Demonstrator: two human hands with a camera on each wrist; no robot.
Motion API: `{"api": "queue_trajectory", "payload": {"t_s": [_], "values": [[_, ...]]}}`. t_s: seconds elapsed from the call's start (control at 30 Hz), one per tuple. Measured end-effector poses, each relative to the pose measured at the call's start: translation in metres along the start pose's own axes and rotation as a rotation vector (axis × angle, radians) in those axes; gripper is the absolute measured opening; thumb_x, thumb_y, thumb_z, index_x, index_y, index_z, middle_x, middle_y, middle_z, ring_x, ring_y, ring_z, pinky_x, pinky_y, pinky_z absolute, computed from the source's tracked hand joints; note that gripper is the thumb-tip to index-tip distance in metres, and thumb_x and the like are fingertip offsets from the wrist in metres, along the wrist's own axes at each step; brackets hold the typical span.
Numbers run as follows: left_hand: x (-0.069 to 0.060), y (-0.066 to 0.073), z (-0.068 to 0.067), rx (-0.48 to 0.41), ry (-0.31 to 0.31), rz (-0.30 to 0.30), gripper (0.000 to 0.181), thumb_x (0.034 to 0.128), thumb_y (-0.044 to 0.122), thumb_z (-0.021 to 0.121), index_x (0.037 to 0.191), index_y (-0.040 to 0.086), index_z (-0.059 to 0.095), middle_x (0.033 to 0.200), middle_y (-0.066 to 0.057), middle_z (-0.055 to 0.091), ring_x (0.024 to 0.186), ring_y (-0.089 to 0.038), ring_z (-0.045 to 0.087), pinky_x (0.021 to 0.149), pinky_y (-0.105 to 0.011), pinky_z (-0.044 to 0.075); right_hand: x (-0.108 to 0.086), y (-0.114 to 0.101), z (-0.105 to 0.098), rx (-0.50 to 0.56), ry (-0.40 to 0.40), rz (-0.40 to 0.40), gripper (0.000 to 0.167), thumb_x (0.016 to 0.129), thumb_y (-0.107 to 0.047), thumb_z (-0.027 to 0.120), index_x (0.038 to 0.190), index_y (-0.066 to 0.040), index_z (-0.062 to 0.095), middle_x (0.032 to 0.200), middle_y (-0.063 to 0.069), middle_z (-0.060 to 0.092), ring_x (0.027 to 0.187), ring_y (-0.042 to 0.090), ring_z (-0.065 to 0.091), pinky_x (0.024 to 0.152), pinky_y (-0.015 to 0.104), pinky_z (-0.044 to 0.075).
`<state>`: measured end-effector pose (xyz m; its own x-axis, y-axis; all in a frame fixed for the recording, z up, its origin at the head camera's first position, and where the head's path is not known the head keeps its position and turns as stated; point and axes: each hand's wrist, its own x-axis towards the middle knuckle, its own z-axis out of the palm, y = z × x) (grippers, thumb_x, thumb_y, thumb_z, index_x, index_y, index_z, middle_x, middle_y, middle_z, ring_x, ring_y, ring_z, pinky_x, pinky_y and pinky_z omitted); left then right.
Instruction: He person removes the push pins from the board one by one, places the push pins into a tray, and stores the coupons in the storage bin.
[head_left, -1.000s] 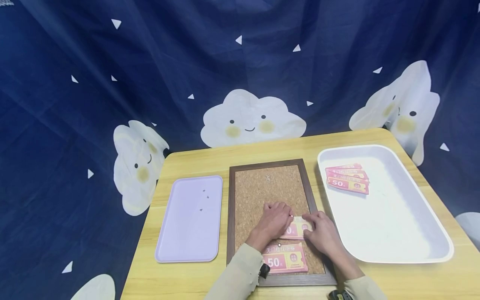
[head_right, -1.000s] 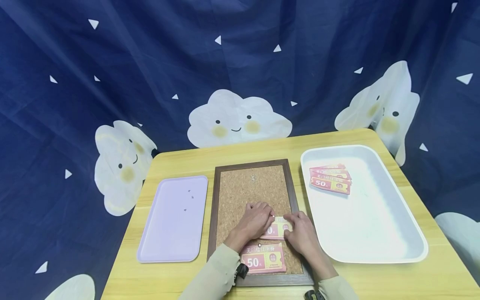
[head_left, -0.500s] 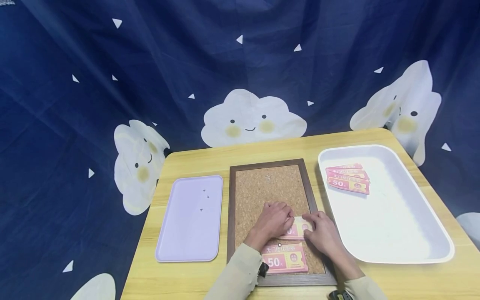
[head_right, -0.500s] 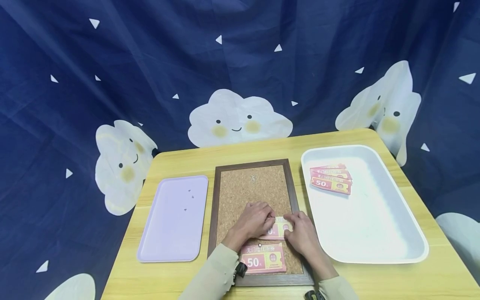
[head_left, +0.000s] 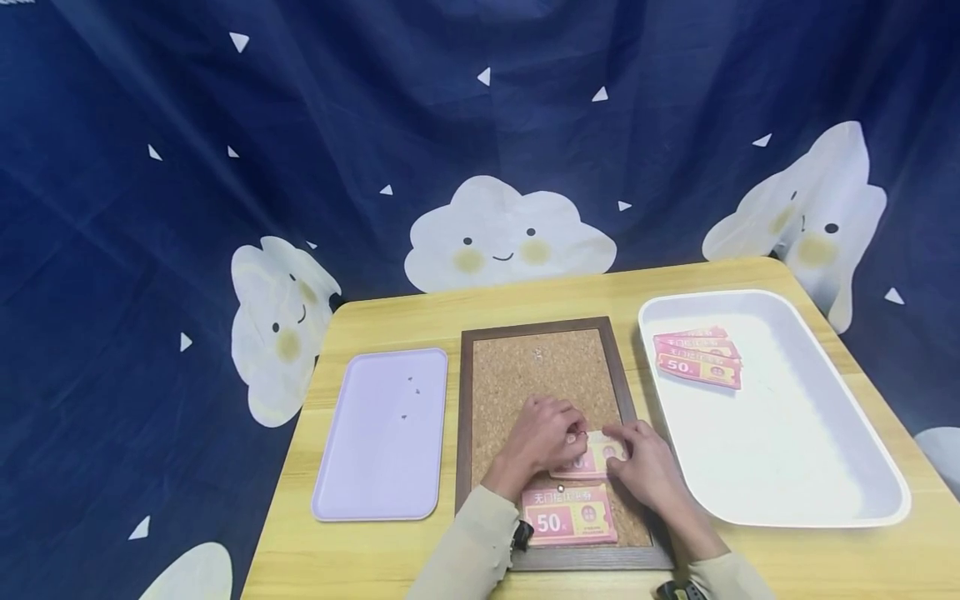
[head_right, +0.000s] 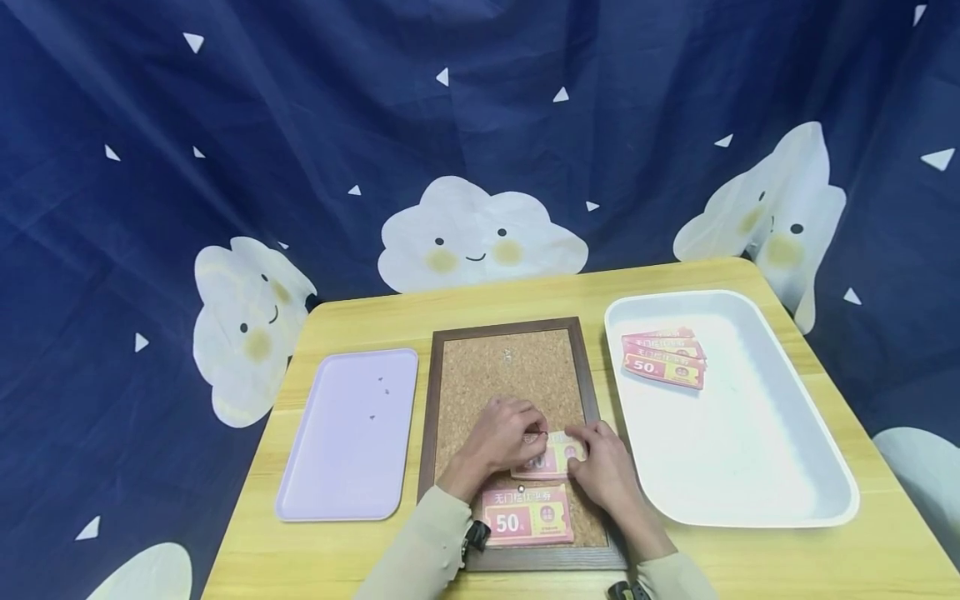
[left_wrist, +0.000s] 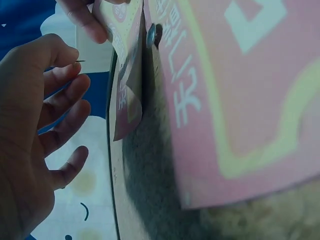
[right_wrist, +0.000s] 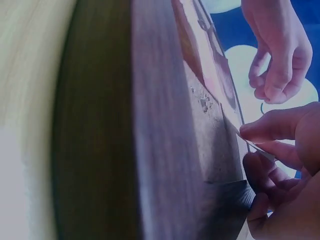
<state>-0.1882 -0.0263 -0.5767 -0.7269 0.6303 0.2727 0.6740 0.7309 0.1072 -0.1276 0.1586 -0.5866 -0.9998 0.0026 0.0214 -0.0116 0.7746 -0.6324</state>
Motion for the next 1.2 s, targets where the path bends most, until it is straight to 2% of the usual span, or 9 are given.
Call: {"api": "queue_trajectory", "payload": {"t_s": [0.27,0.47,0.6,0.7,0.83,1.0,1.2], "values": [[-0.003,-0.005,-0.010,0.004,-0.013,-0.021,0.014,0.0753,0.039,0.065,0.086,0.032,0.070,0.089,0.018,0.069,0.082,-0.003,0.061,0.085,-0.027,0.046,-0.001,-0.002,-0.005,0.045,0.032,-0.020,0.048,0.068,-0.008,0.077,0.115,-0.007,0.069,0.105,0.010,0.065,0.083,0.020,0.057,0.067,0.032,0.043],[-0.006,-0.008,-0.016,0.019,-0.012,-0.032,0.014,0.0726,0.040,0.065,0.083,0.031,0.069,0.087,0.018,0.069,0.079,-0.003,0.058,0.081,-0.026,0.044,-0.001,-0.009,-0.012,0.091,-0.008,0.002,0.048,0.072,-0.010,0.076,0.119,-0.008,0.066,0.103,0.007,0.064,0.082,0.019,0.054,0.067,0.029,0.042],[-0.008,-0.012,-0.022,0.014,-0.006,-0.040,0.015,0.0720,0.039,0.066,0.084,0.031,0.069,0.089,0.018,0.070,0.083,-0.003,0.059,0.086,-0.029,0.045,-0.002,-0.015,-0.019,0.126,-0.029,0.019,0.048,0.075,-0.010,0.073,0.122,-0.010,0.064,0.106,0.008,0.065,0.086,0.019,0.056,0.073,0.034,0.046],[-0.010,-0.015,-0.027,0.015,-0.008,-0.050,0.014,0.0720,0.039,0.067,0.083,0.031,0.069,0.089,0.018,0.070,0.085,-0.003,0.060,0.089,-0.031,0.046,-0.002,-0.020,-0.024,0.138,-0.026,0.012,0.047,0.076,-0.009,0.072,0.122,-0.010,0.064,0.101,0.007,0.064,0.084,0.019,0.055,0.072,0.032,0.046],[-0.014,-0.019,-0.033,0.023,-0.020,-0.070,0.011,0.0727,0.038,0.066,0.082,0.031,0.068,0.090,0.018,0.069,0.085,-0.003,0.059,0.085,-0.030,0.046,-0.003,-0.025,-0.031,0.130,0.006,-0.034,0.045,0.075,-0.008,0.073,0.119,-0.009,0.066,0.099,0.006,0.064,0.079,0.016,0.052,0.068,0.028,0.043],[-0.019,-0.027,-0.037,0.029,-0.019,-0.095,0.010,0.0733,0.037,0.065,0.080,0.030,0.068,0.086,0.018,0.069,0.082,-0.004,0.060,0.077,-0.027,0.046,-0.005,-0.029,-0.040,0.112,0.037,-0.080,0.045,0.074,-0.005,0.073,0.118,-0.009,0.066,0.107,0.007,0.066,0.082,0.017,0.055,0.068,0.029,0.044],[-0.027,-0.040,-0.037,-0.008,-0.012,-0.139,0.009,0.0714,0.035,0.066,0.077,0.028,0.067,0.078,0.017,0.065,0.074,-0.004,0.057,0.073,-0.027,0.046,-0.003,-0.031,-0.052,0.106,0.025,-0.055,0.043,0.076,-0.007,0.071,0.119,-0.009,0.066,0.111,0.009,0.065,0.081,0.019,0.060,0.066,0.026,0.046]]}}
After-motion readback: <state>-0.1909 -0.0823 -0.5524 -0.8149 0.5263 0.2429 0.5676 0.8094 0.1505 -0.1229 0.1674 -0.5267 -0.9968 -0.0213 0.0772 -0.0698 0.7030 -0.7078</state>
